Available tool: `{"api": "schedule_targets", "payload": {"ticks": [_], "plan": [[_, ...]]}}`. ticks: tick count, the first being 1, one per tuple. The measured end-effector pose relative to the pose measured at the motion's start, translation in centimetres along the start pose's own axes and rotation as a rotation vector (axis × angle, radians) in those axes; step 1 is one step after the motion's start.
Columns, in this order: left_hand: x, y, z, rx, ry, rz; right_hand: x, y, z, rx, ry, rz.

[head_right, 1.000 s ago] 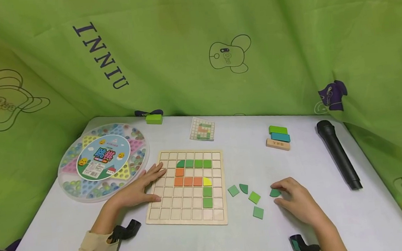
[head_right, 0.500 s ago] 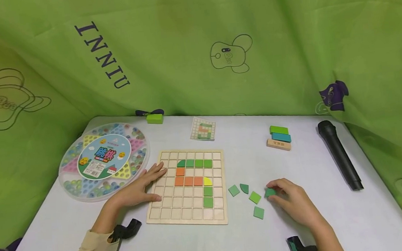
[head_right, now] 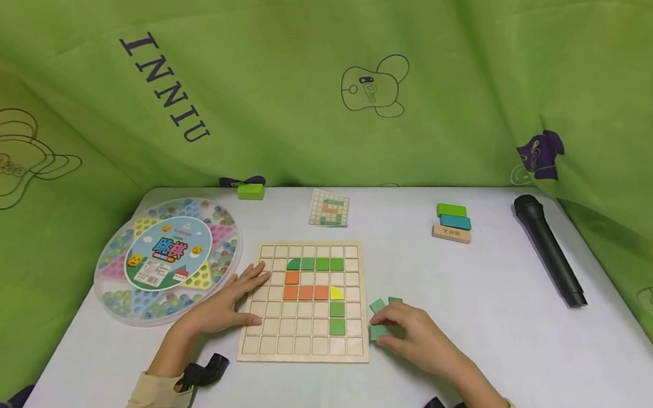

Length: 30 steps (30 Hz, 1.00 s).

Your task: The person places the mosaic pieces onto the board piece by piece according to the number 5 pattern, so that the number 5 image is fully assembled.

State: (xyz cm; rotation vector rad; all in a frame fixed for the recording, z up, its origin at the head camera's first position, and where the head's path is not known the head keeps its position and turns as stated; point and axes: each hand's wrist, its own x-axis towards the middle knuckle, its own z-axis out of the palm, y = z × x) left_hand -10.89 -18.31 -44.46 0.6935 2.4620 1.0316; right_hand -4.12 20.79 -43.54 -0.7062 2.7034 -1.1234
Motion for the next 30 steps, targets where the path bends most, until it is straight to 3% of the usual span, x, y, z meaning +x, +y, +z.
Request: {"api": "schedule_targets", "payload": {"ticks": [7,13,21,30], "plan": [[0.0,0.0,-0.1,0.006,-0.001,-0.005,1.5,-1.9,2.8,0.073,-0.010,-0.065],[0.0,0.0,-0.1,0.006,0.000,-0.002,2.2,-2.6,4.5,0.044,-0.014,-0.088],[0.1,0.2,-0.2,0.002,-0.007,-0.003,2.4,-2.9,5.3,-0.038,-0.009,-0.113],[0.0,0.1,-0.1,0.005,-0.005,-0.007,2.4,-3.0,5.6,-0.024,0.013,-0.104]]}}
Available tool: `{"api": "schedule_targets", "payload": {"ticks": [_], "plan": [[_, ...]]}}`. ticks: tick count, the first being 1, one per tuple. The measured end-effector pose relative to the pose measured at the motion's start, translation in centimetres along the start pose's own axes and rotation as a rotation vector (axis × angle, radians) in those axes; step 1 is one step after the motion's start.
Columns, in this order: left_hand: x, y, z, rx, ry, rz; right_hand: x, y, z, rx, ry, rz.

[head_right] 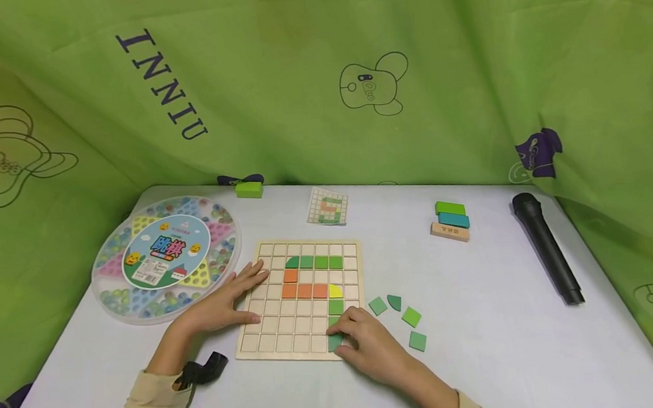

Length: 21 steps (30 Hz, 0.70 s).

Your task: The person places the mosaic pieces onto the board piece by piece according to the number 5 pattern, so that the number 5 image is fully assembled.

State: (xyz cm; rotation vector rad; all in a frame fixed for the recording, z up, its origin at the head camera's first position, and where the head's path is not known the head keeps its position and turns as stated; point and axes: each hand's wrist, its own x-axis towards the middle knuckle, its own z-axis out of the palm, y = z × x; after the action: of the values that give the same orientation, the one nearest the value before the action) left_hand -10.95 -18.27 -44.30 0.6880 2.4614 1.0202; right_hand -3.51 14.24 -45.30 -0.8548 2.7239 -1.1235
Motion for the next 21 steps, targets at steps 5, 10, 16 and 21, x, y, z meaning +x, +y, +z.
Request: {"api": "schedule_targets", "payload": {"ticks": [5,10,16,21], "plan": [[0.0,-0.1,0.0,0.010,0.005,0.004,0.0,0.0,-0.1,-0.005,-0.007,0.008],[0.1,-0.1,0.1,0.008,0.004,0.008,-0.1,0.2,-1.3,-0.012,0.016,0.024],[0.1,-0.1,0.2,0.000,-0.002,0.002,-0.1,1.8,-4.0,-0.073,0.092,0.137],[0.0,-0.2,0.1,0.000,0.004,0.007,-0.2,3.4,-5.2,-0.119,0.071,0.218]]}}
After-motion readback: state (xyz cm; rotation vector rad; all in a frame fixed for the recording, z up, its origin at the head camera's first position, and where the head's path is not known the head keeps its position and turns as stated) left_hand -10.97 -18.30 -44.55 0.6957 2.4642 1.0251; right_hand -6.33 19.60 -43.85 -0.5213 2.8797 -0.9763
